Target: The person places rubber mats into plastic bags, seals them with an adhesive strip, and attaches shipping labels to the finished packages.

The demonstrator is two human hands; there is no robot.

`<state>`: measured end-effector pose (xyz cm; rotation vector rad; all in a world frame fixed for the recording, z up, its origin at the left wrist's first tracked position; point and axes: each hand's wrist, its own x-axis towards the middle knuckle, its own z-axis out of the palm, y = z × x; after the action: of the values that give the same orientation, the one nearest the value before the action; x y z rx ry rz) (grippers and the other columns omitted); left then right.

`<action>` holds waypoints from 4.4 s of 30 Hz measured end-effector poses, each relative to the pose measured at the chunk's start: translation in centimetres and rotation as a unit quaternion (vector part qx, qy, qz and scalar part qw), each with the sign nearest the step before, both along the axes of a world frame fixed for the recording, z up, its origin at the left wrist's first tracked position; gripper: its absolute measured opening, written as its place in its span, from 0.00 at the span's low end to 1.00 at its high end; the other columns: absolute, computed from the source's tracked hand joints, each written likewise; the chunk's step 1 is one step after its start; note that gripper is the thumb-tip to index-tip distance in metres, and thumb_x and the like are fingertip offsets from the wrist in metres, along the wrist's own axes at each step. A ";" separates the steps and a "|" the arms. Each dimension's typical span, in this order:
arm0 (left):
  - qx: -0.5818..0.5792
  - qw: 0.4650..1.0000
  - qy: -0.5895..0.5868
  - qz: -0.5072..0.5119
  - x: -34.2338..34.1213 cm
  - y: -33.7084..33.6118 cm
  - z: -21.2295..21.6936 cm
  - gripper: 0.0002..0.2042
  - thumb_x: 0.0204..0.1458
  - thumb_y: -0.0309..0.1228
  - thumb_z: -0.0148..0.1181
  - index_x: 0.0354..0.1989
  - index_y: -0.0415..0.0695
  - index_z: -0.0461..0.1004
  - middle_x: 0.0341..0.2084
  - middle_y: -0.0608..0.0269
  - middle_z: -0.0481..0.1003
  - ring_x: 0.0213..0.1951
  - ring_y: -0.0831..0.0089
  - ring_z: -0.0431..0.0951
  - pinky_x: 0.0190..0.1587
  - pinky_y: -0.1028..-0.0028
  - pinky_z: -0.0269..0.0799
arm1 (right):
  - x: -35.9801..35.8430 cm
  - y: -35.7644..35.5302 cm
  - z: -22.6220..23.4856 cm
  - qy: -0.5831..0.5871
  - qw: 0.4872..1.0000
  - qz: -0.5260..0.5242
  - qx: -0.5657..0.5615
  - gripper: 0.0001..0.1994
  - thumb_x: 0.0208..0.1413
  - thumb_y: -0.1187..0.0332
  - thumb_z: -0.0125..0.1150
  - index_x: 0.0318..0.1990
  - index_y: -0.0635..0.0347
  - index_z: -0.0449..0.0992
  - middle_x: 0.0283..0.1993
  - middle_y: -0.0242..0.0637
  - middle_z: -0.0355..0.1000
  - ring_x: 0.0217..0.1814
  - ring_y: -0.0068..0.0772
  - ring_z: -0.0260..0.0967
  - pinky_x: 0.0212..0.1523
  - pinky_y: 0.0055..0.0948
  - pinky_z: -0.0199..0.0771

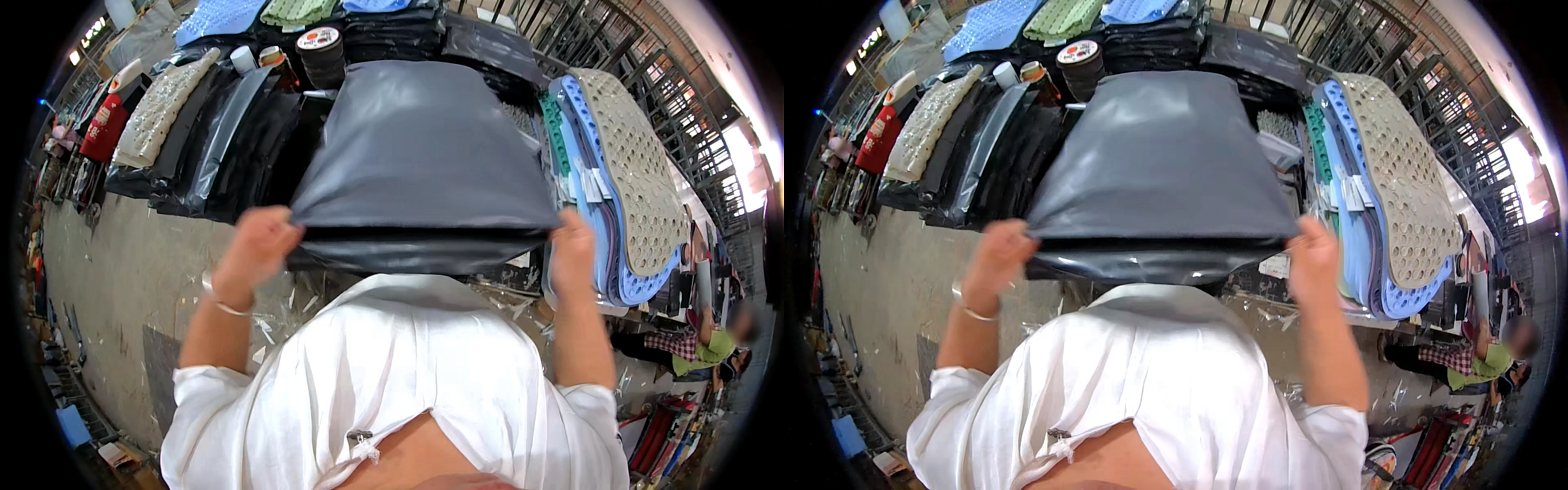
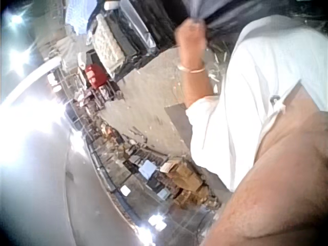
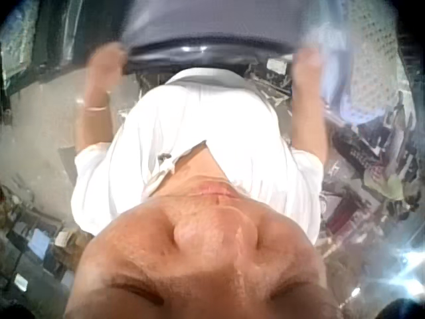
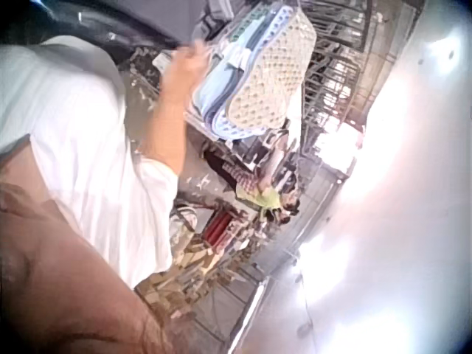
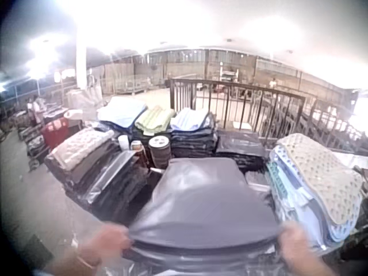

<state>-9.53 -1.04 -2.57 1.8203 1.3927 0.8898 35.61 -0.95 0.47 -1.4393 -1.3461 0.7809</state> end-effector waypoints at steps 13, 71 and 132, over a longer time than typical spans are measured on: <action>0.137 0.927 0.330 -0.115 8.2 8.7 -10.8 0.26 0.49 0.36 0.62 0.59 0.56 0.67 0.60 0.58 0.64 0.61 0.53 0.62 0.57 0.51 0.63 | 1.3 -4.7 -22.8 0.009 0.982 0.074 -0.174 0.05 0.50 0.81 0.59 0.34 0.62 0.73 0.31 0.27 0.69 0.33 0.18 0.65 0.35 0.20 0.67; -0.094 0.927 0.245 0.269 14.9 9.1 -21.4 0.47 0.50 0.52 0.60 0.70 0.37 0.44 0.65 0.41 0.54 0.64 0.41 0.53 0.66 0.52 0.52 | 7.3 -0.9 -26.1 -0.172 0.958 -0.121 -0.194 0.16 0.55 0.62 0.61 0.46 0.65 0.75 0.44 0.48 0.74 0.49 0.53 0.71 0.54 0.43 0.69; -0.221 0.925 -0.295 -0.090 22.2 0.9 -7.5 0.03 0.51 0.18 0.57 0.31 0.37 0.76 0.25 0.69 0.75 0.29 0.84 0.72 0.33 0.83 0.67 | -3.8 0.1 -9.7 0.175 0.946 0.228 -0.147 0.06 0.55 0.75 0.61 0.40 0.63 0.75 0.36 0.31 0.74 0.37 0.20 0.71 0.43 0.21 0.72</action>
<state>12.63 -0.11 -10.10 1.1787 0.9260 0.8474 31.86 -0.84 -9.26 -1.1390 -1.3326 1.5203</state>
